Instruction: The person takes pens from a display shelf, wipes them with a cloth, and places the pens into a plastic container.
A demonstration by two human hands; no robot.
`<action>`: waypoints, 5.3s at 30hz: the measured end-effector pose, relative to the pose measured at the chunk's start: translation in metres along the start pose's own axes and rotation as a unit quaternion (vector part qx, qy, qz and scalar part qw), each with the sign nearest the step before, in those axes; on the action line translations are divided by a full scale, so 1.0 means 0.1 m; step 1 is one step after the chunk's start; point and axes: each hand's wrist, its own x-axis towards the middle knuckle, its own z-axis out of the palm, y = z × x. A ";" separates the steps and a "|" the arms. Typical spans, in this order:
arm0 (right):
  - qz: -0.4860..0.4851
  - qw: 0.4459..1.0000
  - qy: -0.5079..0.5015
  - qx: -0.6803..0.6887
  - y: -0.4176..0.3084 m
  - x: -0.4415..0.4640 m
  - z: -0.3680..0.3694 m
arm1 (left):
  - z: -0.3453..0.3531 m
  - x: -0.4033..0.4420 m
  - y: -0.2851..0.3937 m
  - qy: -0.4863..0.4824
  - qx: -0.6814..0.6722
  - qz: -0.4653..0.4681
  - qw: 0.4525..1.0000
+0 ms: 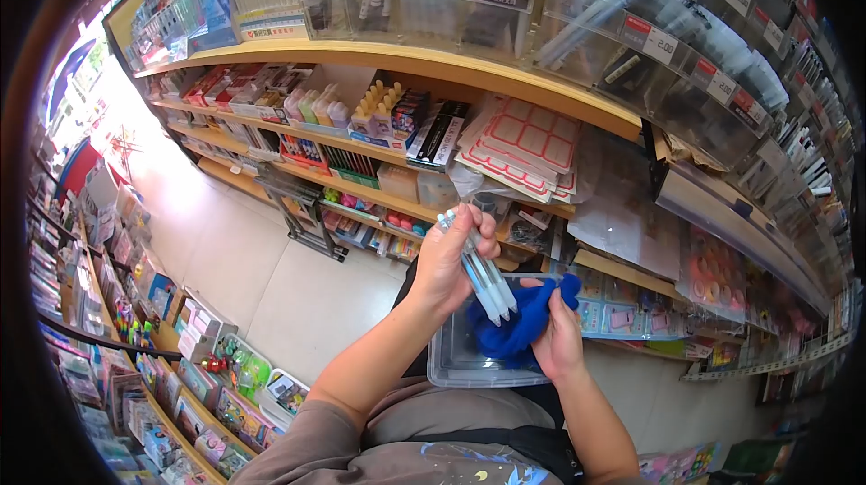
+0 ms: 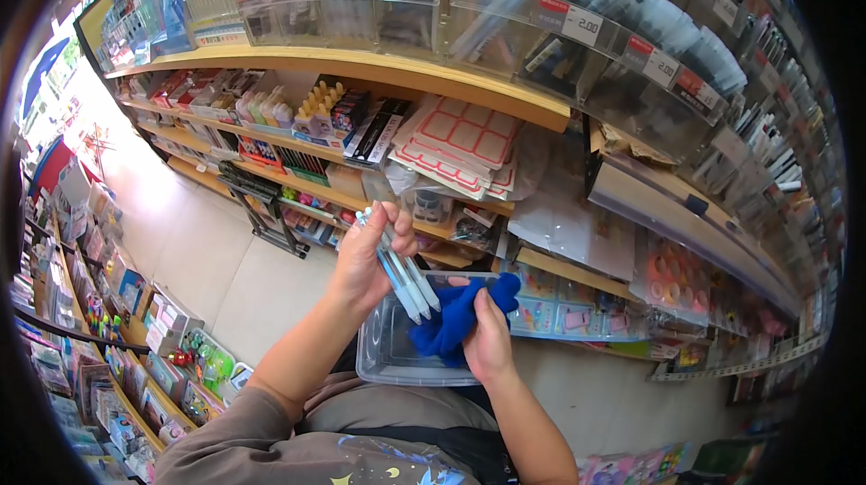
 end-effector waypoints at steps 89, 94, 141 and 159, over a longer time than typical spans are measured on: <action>0.091 0.993 -0.034 -0.061 0.24 -0.13 0.13 | -0.15 -0.26 -0.27 -0.028 0.242 -0.193 0.951; 0.094 0.993 -0.031 -0.063 0.23 -0.14 0.15 | -0.16 -0.26 -0.27 -0.029 0.247 -0.187 0.950; -0.074 0.972 0.083 -0.205 0.21 -0.07 0.08 | -0.31 -0.20 -0.35 -0.049 0.186 -0.162 0.968; 0.035 0.980 0.036 -0.193 0.13 -0.15 0.19 | -0.25 -0.23 -0.35 -0.154 0.240 -0.249 0.926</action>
